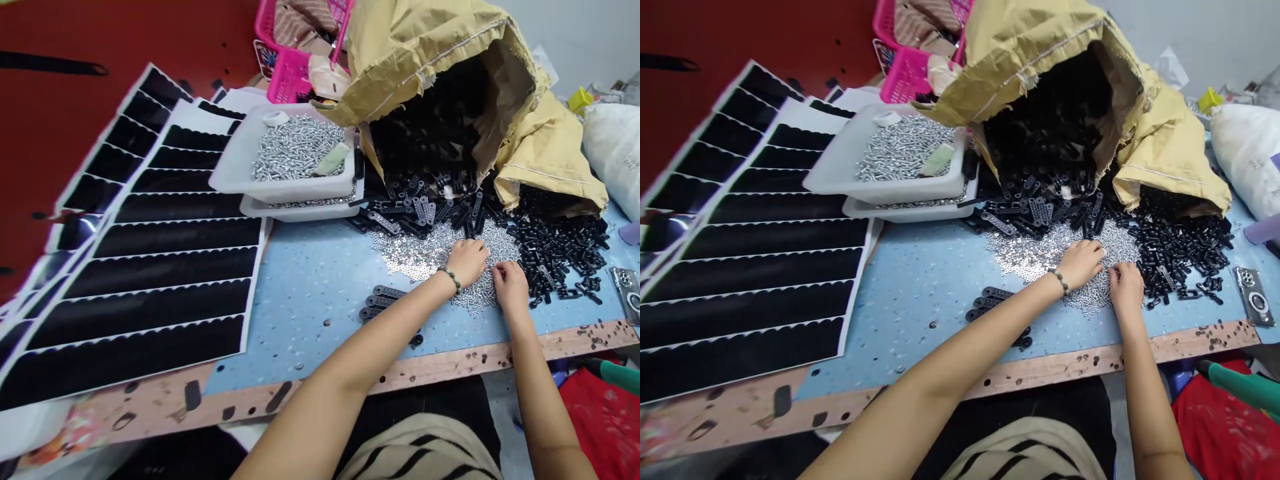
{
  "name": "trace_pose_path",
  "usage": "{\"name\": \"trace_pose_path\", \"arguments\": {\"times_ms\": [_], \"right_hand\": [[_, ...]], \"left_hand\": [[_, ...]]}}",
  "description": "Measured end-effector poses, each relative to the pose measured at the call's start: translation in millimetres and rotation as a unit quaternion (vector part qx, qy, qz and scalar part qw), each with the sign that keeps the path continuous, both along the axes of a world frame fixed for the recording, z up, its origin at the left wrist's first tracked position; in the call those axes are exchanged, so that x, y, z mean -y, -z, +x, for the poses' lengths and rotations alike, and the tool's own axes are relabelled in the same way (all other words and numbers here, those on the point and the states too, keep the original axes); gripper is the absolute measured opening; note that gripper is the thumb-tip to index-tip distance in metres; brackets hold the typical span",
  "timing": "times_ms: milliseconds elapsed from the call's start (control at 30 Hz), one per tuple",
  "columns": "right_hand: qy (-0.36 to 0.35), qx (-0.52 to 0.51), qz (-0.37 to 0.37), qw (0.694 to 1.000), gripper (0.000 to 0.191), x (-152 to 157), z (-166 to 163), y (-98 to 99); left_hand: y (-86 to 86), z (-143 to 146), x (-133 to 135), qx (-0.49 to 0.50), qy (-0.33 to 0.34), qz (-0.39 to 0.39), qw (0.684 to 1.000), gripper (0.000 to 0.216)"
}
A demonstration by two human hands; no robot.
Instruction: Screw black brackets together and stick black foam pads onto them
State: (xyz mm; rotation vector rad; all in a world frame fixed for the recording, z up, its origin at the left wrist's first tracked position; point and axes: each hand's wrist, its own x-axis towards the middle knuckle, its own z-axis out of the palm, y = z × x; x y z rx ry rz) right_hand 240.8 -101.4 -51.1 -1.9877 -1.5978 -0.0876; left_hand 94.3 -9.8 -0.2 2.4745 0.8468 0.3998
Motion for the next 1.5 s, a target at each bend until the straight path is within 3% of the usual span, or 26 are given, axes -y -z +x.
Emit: {"name": "trace_pose_path", "arguments": {"times_ms": [100,267,333,433,533,667,733,867,1033,1233,1367,1500], "right_hand": [[0.001,-0.058,0.017,0.998,0.026,-4,2,-1.2],[0.013,-0.136,0.048,0.989,0.024,-4,0,-9.3],[0.003,-0.243,0.064,0.968,0.023,-3,-10,-13.9],[-0.041,-0.404,0.068,0.911,0.028,-5,-32,-23.8],[-0.088,-0.462,0.056,0.881,0.019,-9,-61,-33.9],[-0.177,-0.395,0.008,0.901,0.010,-13,-102,-36.6],[-0.234,-0.343,-0.030,0.909,0.008,-12,-121,-32.5],[-0.305,-0.231,-0.064,0.922,0.010,-8,-144,-21.2],[-0.339,-0.101,-0.075,0.932,0.015,-4,-144,-17.4],[-0.354,-0.035,-0.080,0.931,0.021,-4,-142,-21.9],[-0.360,-0.054,-0.088,0.927,0.019,-6,-140,-22.6],[-0.322,-0.148,-0.118,0.928,0.012,-9,-142,-19.7]], "left_hand": [[5.9,19,-4,0.015,-0.005,-0.011,1.000,0.010],[4.8,16,-9,0.075,-0.033,-0.062,0.995,0.018],[1.1,10,-10,0.104,-0.049,-0.099,0.988,0.022],[-4.6,-12,-10,0.144,-0.079,-0.158,0.974,0.021],[-8.3,-54,-6,0.160,-0.117,-0.205,0.958,0.023],[-11.4,-127,10,0.173,-0.185,-0.235,0.938,0.027],[-13.9,-160,23,0.153,-0.214,-0.205,0.943,0.029],[-21.5,-194,42,0.037,-0.147,-0.183,0.971,0.031],[-29.9,-183,44,-0.129,-0.052,-0.208,0.968,0.031],[-30.2,-165,36,-0.218,-0.068,-0.208,0.951,0.029],[-30.7,-164,32,-0.241,-0.080,-0.212,0.944,0.029],[-29.1,-160,32,-0.243,-0.098,-0.213,0.941,0.037]]}}
